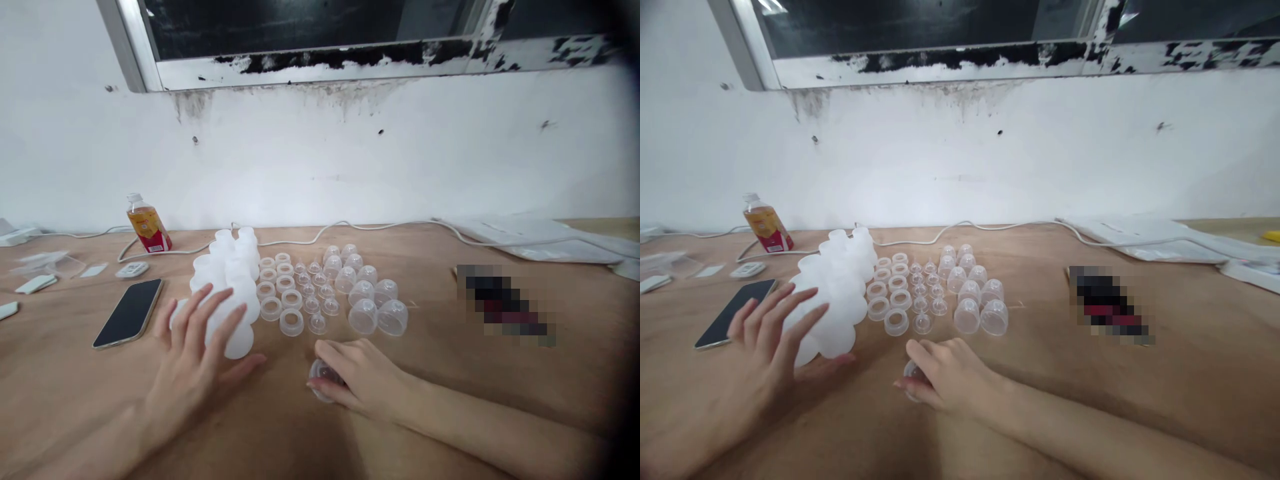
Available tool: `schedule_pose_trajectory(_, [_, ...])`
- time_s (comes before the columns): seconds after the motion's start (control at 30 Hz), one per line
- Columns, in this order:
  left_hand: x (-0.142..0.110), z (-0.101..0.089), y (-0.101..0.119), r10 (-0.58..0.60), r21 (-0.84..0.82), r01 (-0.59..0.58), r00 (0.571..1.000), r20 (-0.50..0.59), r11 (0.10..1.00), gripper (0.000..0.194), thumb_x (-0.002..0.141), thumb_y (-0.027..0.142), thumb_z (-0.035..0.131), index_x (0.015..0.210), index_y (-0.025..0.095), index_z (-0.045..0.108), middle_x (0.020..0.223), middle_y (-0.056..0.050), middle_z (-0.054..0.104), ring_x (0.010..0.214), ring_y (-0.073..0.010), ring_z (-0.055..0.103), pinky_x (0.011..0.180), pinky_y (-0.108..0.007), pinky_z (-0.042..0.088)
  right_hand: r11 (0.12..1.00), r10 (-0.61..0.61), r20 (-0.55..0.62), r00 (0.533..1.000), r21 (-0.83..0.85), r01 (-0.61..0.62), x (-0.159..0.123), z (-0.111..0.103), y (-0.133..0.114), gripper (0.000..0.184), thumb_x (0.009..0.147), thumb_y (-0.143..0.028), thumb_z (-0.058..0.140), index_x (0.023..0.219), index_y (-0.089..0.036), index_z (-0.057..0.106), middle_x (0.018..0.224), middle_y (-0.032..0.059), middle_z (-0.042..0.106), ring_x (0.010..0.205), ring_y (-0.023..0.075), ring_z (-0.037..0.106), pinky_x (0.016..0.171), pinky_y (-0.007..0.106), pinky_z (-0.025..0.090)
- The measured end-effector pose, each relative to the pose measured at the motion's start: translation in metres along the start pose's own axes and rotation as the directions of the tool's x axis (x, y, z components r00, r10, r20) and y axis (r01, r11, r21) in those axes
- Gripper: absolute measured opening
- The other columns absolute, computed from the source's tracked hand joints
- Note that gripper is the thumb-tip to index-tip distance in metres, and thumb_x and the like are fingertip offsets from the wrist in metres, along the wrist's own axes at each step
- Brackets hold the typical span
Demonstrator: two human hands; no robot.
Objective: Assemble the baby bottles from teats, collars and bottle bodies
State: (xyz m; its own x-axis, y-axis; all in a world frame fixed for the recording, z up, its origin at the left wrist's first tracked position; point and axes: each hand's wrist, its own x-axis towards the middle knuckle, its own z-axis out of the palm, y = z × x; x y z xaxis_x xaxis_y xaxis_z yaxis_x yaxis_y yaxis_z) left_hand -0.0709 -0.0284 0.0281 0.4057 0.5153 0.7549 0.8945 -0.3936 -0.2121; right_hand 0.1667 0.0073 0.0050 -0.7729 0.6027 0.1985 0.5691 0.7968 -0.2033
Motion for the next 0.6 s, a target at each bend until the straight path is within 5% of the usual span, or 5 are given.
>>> schedule_pose_trajectory(0.1, [0.008,0.001,0.029,0.219,-0.302,-0.181,0.971,0.097,0.936,0.050,0.072,0.032,0.056,0.116,0.017,0.036,0.116,-0.012,0.045,0.113,-0.0266,0.036,0.092,-0.041,0.032,0.991,0.122,0.009,0.993,0.063,-0.122,0.007,0.002,-0.005,0.027,0.082,-0.038,0.039,0.090,-0.014,0.048,0.066,0.0025,0.063,0.055,0.0148,0.057,0.046,0.022,0.034])
schedule_pose_trajectory(0.2, [0.013,0.021,0.055,0.260,-0.556,-0.058,0.920,0.292,0.829,0.061,0.072,0.040,0.053,0.119,0.010,0.029,0.115,-0.017,0.042,0.107,-0.0252,0.041,0.084,-0.037,0.042,0.989,0.149,0.016,0.989,0.006,-0.149,0.014,0.006,-0.006,0.025,0.082,-0.032,0.039,0.090,-0.012,0.054,0.070,0.0055,0.065,0.058,0.0163,0.059,0.048,0.023,0.036])
schedule_pose_trajectory(0.37, [0.014,0.046,0.069,0.157,-0.585,0.118,0.904,0.397,0.802,0.045,0.078,0.020,0.045,0.119,0.014,0.027,0.118,-0.015,0.036,0.111,-0.0238,0.038,0.088,-0.039,0.041,0.992,0.093,0.042,0.995,-0.093,-0.089,0.020,0.010,0.001,0.025,0.082,-0.018,0.036,0.084,-0.009,0.059,0.077,0.0112,0.065,0.062,0.0173,0.060,0.054,0.026,0.040])
schedule_pose_trajectory(0.6, [0.020,0.035,0.062,0.157,-0.466,0.140,0.825,0.542,0.874,0.046,0.079,0.014,0.039,0.122,0.021,0.026,0.112,-0.009,0.041,0.095,-0.0198,0.050,0.073,-0.033,0.049,0.995,0.034,-0.009,0.999,0.090,-0.033,0.006,0.007,0.007,0.022,0.081,-0.012,0.033,0.095,-0.011,0.050,0.086,0.0091,0.061,0.074,0.0164,0.059,0.062,0.027,0.044])
